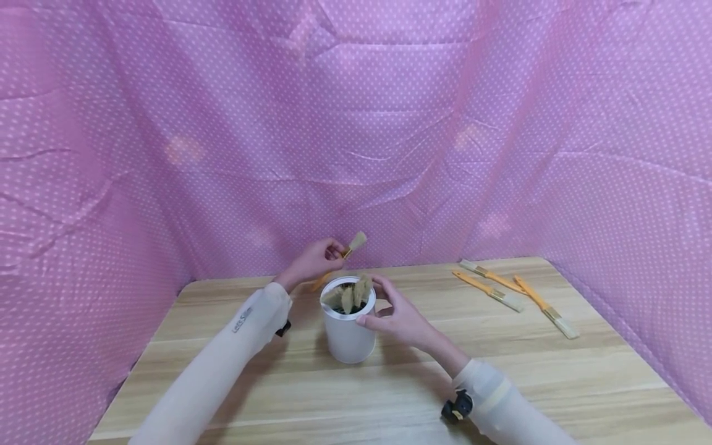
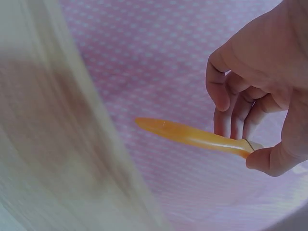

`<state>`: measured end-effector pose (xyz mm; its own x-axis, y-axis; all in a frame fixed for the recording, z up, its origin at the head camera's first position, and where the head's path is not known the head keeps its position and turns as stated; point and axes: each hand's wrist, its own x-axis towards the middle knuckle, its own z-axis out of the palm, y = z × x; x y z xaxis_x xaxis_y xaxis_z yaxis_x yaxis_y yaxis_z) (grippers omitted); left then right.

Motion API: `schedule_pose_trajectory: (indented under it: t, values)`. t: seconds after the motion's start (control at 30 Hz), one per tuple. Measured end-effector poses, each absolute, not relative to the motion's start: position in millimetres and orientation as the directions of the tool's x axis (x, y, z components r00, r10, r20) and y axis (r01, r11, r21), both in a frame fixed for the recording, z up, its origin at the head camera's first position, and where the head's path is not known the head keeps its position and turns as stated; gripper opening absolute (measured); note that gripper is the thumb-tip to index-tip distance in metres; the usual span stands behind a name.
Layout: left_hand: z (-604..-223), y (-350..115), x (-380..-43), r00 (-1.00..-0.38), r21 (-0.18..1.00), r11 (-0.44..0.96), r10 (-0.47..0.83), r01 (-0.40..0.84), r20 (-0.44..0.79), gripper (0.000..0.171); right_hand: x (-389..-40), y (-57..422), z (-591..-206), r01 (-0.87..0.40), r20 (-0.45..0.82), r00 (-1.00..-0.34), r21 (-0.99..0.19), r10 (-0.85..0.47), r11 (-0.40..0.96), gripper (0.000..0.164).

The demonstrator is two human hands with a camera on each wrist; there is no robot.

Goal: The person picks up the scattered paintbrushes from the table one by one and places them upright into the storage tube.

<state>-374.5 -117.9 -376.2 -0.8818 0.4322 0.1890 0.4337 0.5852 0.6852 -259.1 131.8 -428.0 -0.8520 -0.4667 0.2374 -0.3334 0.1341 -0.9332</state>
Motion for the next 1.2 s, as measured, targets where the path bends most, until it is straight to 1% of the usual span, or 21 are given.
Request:
schedule_pose_trajectory:
  t: [0.2, 0.43, 0.63, 0.87, 1.03, 1.2]
  values:
    - [-346, -112, -350, -0.861, 0.692, 0.540, 0.442, 0.479, 0.251, 0.027, -259, 131, -429, -0.339, 0.245, -0.851, -0.932, -0.465, 0.130, 0.088]
    - [-313, -110, -323, -0.810, 0.675, 0.469, 0.459, 0.570, 0.365, 0.026, -256, 131, -428, -0.335, 0.239, -0.856, -0.932, -0.458, 0.140, 0.087]
    - [-291, -112, -294, -0.789, 0.655, 0.450, 0.440, 0.606, 0.428, 0.027, -239, 130, -400, -0.311, 0.210, -0.856, -0.939, -0.473, 0.145, 0.087]
    - [-279, -111, -270, -0.773, 0.689, 0.388, 0.479, 0.612, 0.416, 0.028, -237, 130, -396, -0.338, 0.237, -0.847, -0.931, -0.476, 0.136, 0.086]
    - [-284, -116, -263, -0.795, 0.738, 0.373, 0.491, 0.562, 0.357, 0.028, -238, 130, -397, -0.351, 0.257, -0.840, -0.929, -0.477, 0.120, 0.086]
    - [-294, -123, -259, -0.811, 0.777, 0.358, 0.493, 0.518, 0.313, 0.026, -237, 130, -396, -0.349, 0.247, -0.841, -0.928, -0.481, 0.133, 0.087]
